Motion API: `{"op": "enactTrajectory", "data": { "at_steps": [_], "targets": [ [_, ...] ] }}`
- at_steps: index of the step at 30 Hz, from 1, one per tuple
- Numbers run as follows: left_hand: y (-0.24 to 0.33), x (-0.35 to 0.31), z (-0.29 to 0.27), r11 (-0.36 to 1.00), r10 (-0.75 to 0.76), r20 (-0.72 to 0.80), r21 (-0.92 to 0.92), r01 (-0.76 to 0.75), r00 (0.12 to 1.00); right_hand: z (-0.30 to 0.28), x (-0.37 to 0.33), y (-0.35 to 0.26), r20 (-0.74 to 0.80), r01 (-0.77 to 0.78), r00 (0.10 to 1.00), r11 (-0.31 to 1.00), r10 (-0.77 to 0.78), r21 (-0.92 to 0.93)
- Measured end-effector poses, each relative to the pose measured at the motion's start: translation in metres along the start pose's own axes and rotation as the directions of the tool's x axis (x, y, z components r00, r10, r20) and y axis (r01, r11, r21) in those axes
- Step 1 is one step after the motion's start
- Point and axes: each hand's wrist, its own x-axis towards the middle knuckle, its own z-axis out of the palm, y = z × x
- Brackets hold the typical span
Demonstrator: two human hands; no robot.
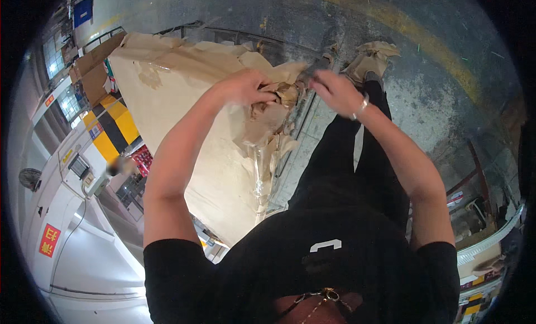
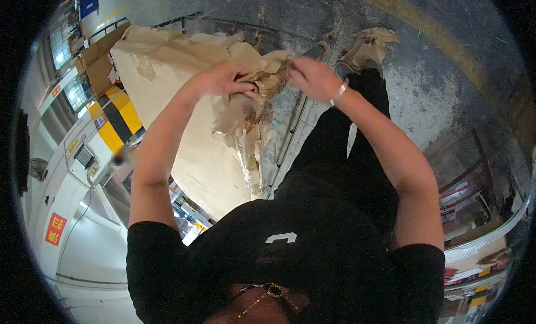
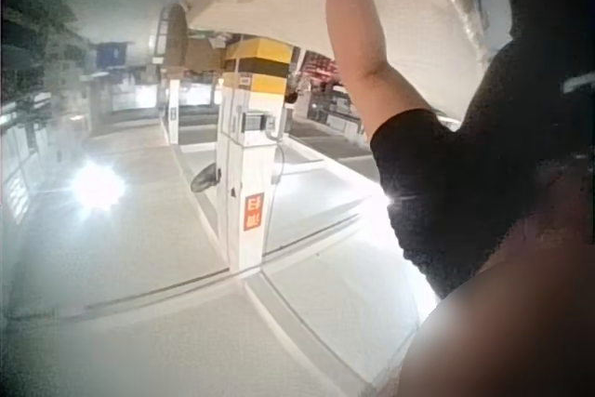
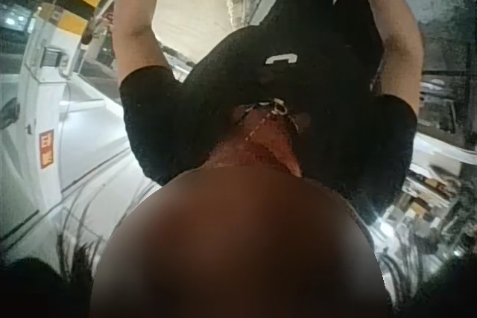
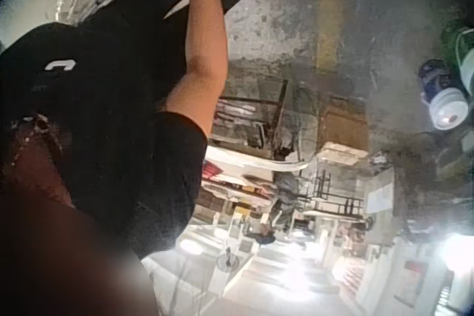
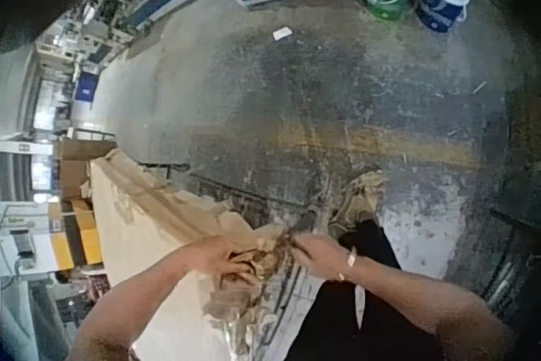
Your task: The recorder uses a utility knife to cut through heavy paper and plastic wrapping to unpack a large flat object on a workbench.
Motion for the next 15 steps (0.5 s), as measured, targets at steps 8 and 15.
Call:
{"op": "enactTrajectory", "data": {
  "at_steps": [8,15],
  "targets": [
    [0.017,0.013,0.020,0.948,0.078,-0.303,0.318,0.024,0.950,-0.004,-0.011,-0.032,0.157,0.227,0.972,0.882,-0.176,-0.414],
    [0.013,0.005,0.038,0.994,-0.031,-0.555,0.070,0.084,0.832,0.012,0.000,-0.065,0.289,0.175,0.957,0.853,-0.030,-0.491]
  ]
}}
